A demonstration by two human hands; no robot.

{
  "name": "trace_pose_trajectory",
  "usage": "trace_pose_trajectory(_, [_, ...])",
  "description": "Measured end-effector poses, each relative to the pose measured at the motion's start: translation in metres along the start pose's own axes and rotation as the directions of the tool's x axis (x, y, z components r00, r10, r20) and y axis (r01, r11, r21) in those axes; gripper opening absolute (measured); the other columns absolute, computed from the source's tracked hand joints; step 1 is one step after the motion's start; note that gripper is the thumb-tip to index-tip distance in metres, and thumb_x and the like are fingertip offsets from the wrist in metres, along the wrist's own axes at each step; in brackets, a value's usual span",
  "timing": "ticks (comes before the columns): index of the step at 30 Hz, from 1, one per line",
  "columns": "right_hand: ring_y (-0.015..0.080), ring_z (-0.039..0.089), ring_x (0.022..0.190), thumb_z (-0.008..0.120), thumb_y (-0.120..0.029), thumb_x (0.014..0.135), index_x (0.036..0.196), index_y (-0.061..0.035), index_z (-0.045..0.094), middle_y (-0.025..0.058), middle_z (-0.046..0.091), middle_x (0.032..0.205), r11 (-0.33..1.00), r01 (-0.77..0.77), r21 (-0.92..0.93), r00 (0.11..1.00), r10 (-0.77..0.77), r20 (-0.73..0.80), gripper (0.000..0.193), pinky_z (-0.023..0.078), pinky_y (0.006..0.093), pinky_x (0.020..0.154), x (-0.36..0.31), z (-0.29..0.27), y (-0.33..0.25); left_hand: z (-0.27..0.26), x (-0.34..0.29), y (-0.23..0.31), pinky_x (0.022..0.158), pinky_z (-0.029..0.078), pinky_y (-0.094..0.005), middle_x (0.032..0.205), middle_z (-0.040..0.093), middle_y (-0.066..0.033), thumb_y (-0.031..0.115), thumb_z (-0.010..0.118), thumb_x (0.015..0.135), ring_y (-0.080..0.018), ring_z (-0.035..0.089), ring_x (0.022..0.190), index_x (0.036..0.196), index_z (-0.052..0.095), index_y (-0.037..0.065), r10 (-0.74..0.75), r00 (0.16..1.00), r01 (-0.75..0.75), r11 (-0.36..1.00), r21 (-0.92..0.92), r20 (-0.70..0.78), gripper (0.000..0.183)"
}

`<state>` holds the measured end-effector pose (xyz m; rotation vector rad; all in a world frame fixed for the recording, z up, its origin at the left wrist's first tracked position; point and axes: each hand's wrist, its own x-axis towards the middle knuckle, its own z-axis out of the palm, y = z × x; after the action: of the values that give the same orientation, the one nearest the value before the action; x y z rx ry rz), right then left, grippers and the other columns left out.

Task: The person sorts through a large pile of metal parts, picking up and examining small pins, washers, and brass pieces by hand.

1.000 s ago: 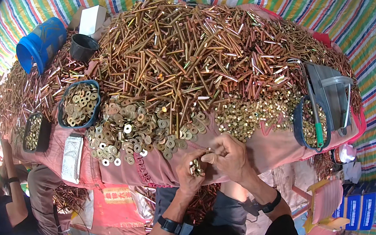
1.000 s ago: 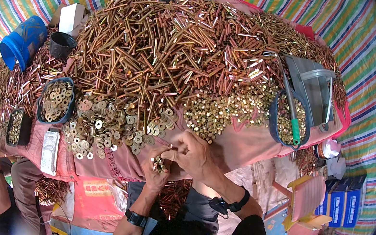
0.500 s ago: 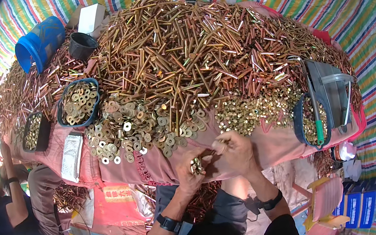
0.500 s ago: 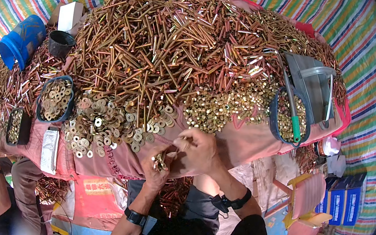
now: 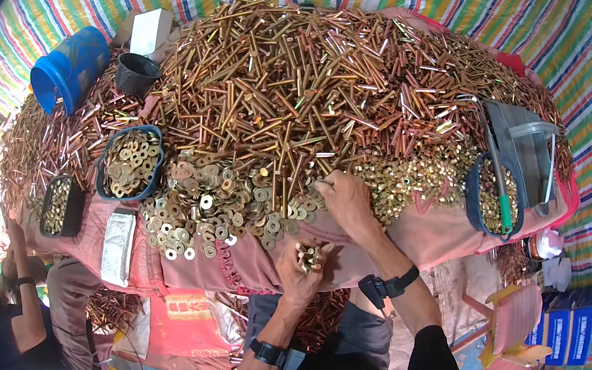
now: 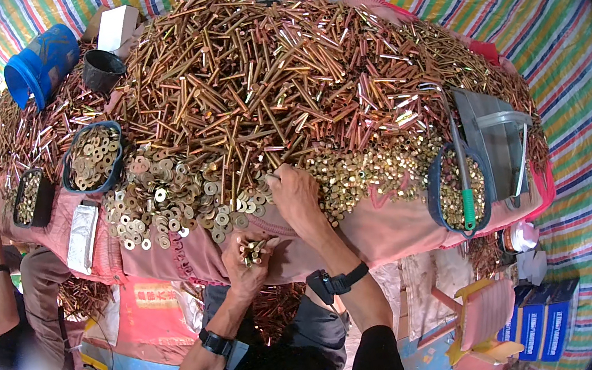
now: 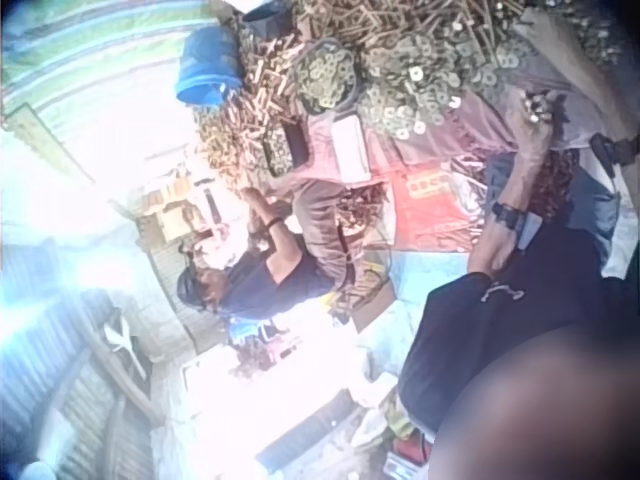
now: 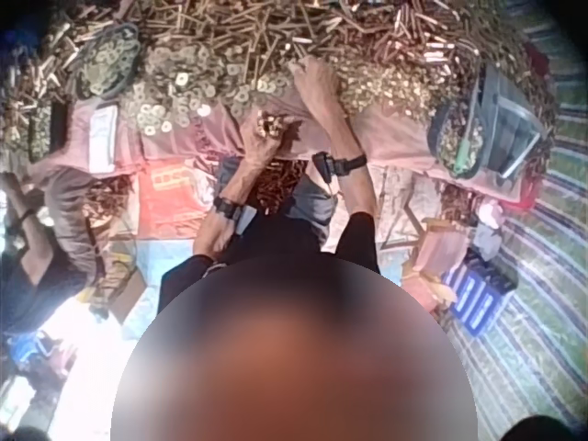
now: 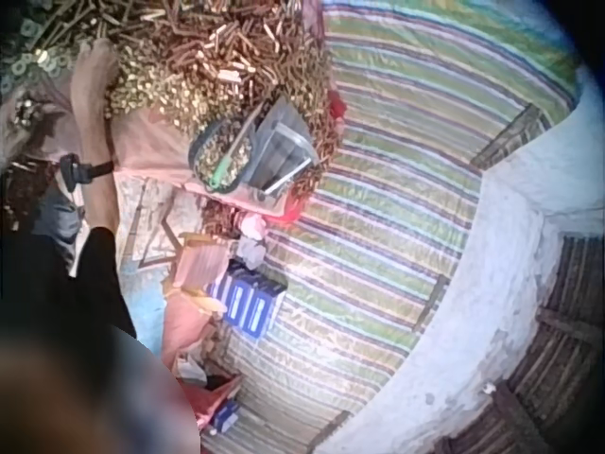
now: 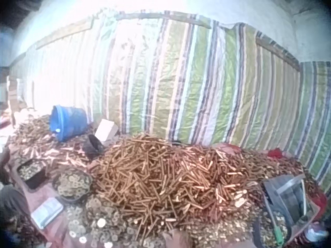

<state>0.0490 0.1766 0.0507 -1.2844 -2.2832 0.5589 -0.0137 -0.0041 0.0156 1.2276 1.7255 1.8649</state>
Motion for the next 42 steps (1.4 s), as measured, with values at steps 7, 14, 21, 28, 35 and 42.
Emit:
trace_pose_trajectory(7, [0.0118,0.065,0.058,0.077,-0.028,0.099,0.098,-0.0003,0.074,0.0055,0.071,0.071,0.540,-0.389,0.746,0.912,0.114,0.393,0.028,0.046,0.0273,0.050,-0.037,-0.050,0.007,0.003,-0.001,-0.008,0.069,0.056,-0.0291,0.089,0.074,-0.0082,-0.003,0.081,0.086,-0.0126,0.069,0.077,0.099,0.060,0.002,-0.140,0.990,0.141,0.990,-0.030,0.031,0.025])
trace_pose_trajectory(14, [0.0054,0.060,0.053,0.075,-0.030,0.101,0.095,-0.0009,0.072,0.0013,0.068,0.069,0.608,-0.415,0.677,0.846,-0.016,0.533,0.030,0.042,0.0222,0.046,-0.075,-0.078,-0.022,0.003,-0.001,-0.001,0.067,0.054,-0.0279,0.082,0.071,-0.0057,0.000,0.077,0.088,-0.0103,0.064,0.074,0.100,0.063,0.000,-0.096,0.995,0.096,0.994,-0.059,0.002,0.018])
trace_pose_trajectory(21, [0.0070,0.061,0.055,0.074,-0.026,0.102,0.097,0.0011,0.070,0.0043,0.068,0.068,0.609,-0.386,0.693,0.884,0.028,0.467,0.028,0.047,0.0229,0.049,-0.083,-0.077,-0.027,0.007,-0.002,0.004,0.068,0.057,-0.0301,0.080,0.074,-0.0075,-0.001,0.073,0.085,-0.0144,0.071,0.072,0.104,0.071,-0.001,-0.141,0.989,0.138,0.988,-0.072,-0.040,0.019])
trace_pose_trajectory(28, [0.0111,0.067,0.063,0.071,-0.020,0.104,0.108,0.0045,0.066,0.0108,0.074,0.085,0.489,-0.372,0.789,0.920,0.081,0.384,0.025,0.054,0.0230,0.054,-0.093,-0.078,-0.026,0.019,-0.002,0.002,0.068,0.056,-0.0297,0.082,0.074,-0.0074,-0.002,0.071,0.088,-0.0127,0.070,0.072,0.106,0.069,0.000,-0.077,0.997,0.075,0.993,-0.087,-0.028,0.018])
trace_pose_trajectory(35, [0.0152,0.067,0.074,0.071,-0.012,0.100,0.104,-0.0020,0.069,0.0084,0.071,0.091,0.877,0.117,0.466,0.993,-0.090,-0.081,0.011,0.056,0.0277,0.064,-0.082,-0.082,-0.002,0.026,-0.002,0.003,0.065,0.054,-0.0286,0.081,0.074,-0.0055,0.004,0.077,0.094,-0.0112,0.068,0.071,0.104,0.068,0.000,-0.095,0.994,0.089,0.990,-0.107,-0.046,0.014])
trace_pose_trajectory(42, [0.0342,0.067,0.077,0.074,-0.010,0.094,0.105,-0.0030,0.075,0.0208,0.068,0.092,0.982,0.005,-0.191,0.938,-0.070,-0.338,0.014,0.053,0.0445,0.069,-0.005,-0.127,0.086,0.027,-0.004,0.004,0.063,0.053,-0.0290,0.078,0.071,-0.0048,0.001,0.076,0.092,-0.0110,0.066,0.070,0.101,0.064,-0.001,-0.072,0.995,0.070,0.997,-0.031,-0.066,0.015])
